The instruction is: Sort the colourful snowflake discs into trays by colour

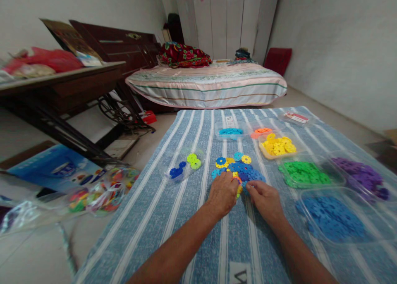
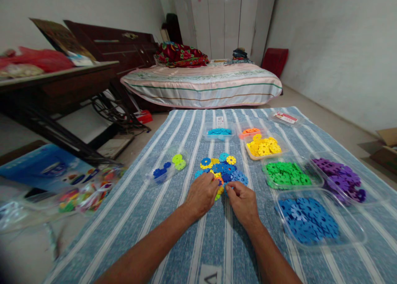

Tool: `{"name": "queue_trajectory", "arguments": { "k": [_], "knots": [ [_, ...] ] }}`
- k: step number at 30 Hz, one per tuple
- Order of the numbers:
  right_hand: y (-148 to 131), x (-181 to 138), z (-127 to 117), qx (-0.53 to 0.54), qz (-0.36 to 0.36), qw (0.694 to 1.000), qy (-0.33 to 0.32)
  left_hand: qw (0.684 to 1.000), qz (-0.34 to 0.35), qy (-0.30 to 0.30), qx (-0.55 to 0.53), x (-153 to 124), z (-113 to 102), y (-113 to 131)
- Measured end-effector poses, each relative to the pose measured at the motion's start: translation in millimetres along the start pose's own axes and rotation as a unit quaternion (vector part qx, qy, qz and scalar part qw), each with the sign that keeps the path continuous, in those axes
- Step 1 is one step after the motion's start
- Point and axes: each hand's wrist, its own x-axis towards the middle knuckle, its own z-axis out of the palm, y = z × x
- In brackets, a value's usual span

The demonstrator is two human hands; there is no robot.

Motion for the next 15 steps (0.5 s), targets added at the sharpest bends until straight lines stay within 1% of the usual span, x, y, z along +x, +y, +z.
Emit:
{"name": "queue_trajectory", "arguments": {
  "k": [5,11,15],
  "knots": [
    [-0.2,-1.0,-0.5,-0.02,-0.009,1.0,-0.001,0.999,0.016,0.023,0.019,-4.0,7.6,3.5],
    [-0.1,-2.1,-0.4,-0.034,-0.018,0.999,0.0,0.999,0.026,0.035,0.033,-6.6,9.2,6.6],
    [1.7,-2.1,0.2,-0.03,-0.013,0.999,-0.006,0.998,0.01,0.044,0.04,-8.2,9.7,8.5]
  ]
}}
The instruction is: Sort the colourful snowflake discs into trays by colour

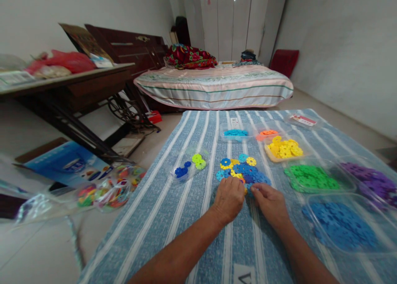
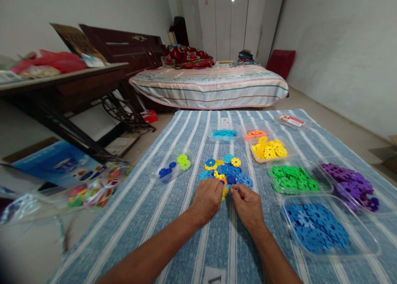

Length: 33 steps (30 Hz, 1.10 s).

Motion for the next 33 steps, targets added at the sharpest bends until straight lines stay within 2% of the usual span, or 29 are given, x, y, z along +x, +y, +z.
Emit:
{"name": "queue_trajectory", "arguments": {
  "k": [6,13,20,23,26,28,31,33],
  "knots": [
    [1.0,0.1,0.2,0.008,0.013,1.0,-0.002,0.998,-0.028,0.053,0.012,-2.6,5.7,0.3],
    [-2.8,0.3,-0.5,0.008,0.019,1.0,0.002,0.991,-0.014,0.133,0.012,-5.6,7.7,-2.8],
    [-3.1,-0.5,-1.0,0.014,0.032,0.999,-0.003,0.99,-0.003,0.125,-0.066,-12.8,-3.4,-7.6],
    [-1.0,-2.0,-1.5,0.026,0.054,0.998,-0.008,0.985,-0.046,0.118,-0.118,-14.5,-20.9,-26.3],
    [0.9,-2.8,-1.7,0.037,0.061,0.997,-0.009,0.978,-0.105,0.12,-0.133,-14.4,-47.6,-61.9],
    [1.4,-2.9,-1.8,0.039,0.064,0.997,-0.01,0.975,-0.17,0.1,-0.106,-14.0,-66.1,-89.6],
    [0.8,-2.8,-2.4,0.036,0.065,0.997,-0.01,0.972,-0.231,-0.005,-0.036,-13.6,-85.7,-124.3],
    [-0.4,-2.9,-3.0,0.037,0.064,0.997,-0.009,0.964,-0.254,-0.077,0.007,-13.3,-90.6,-139.2]
  ]
}}
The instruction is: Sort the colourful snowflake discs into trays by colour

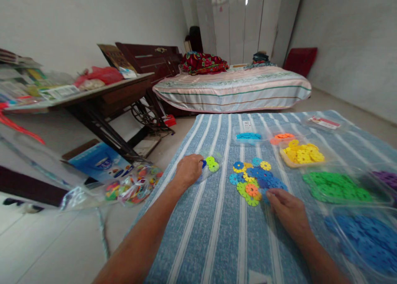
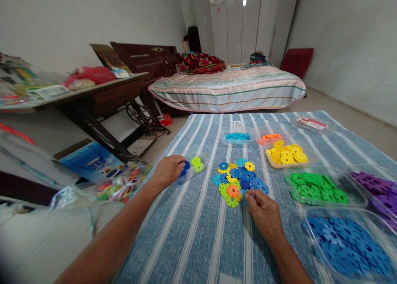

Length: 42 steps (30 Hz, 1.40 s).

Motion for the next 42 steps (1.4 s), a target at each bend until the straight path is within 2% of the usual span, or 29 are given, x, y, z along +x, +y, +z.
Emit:
{"name": "queue_trajectory", "arguments": {
  "k": [7,9,11,12,14,18,22,27,32,37,42],
  "knots": [
    [-3.2,-0.3,-1.4,0.036,0.028,0.999,-0.002,0.986,-0.033,-0.13,0.101,11.2,-0.9,-12.1],
    [-3.0,0.6,-1.5,0.053,0.036,0.998,0.003,0.984,-0.042,-0.117,0.127,9.3,-7.5,-9.9],
    [-2.6,1.6,-1.3,0.069,0.045,0.997,0.008,0.988,-0.055,-0.059,0.134,4.0,-15.1,-4.5],
    [-2.5,2.0,-1.0,0.075,0.05,0.996,0.01,0.99,-0.053,-0.028,0.124,0.3,-17.9,-0.3],
    [-2.8,2.4,-0.6,0.084,0.057,0.995,0.015,0.997,-0.007,0.003,0.074,-7.9,-18.8,11.4],
    [-2.7,2.7,-1.8,0.077,0.044,0.996,0.028,0.988,0.141,-0.043,-0.035,-21.7,1.0,46.3],
    [1.2,5.2,-8.1,0.029,0.011,0.997,0.071,0.979,0.179,-0.074,-0.058,-25.1,31.2,86.2],
    [8.3,11.0,-14.3,-0.013,-0.019,0.992,0.123,0.982,0.163,-0.079,-0.046,-20.1,51.8,119.5],
    [15.7,16.2,-12.2,-0.021,-0.05,0.989,0.138,0.981,0.156,-0.082,-0.079,-14.5,58.1,125.2],
    [16.2,17.4,-11.0,-0.045,-0.094,0.983,0.152,0.972,0.131,-0.061,-0.188,-12.5,67.7,118.8],
    [12.5,15.7,-9.1,-0.044,-0.094,0.985,0.138,0.921,0.099,-0.102,-0.363,-10.7,70.6,113.3]
  ]
}}
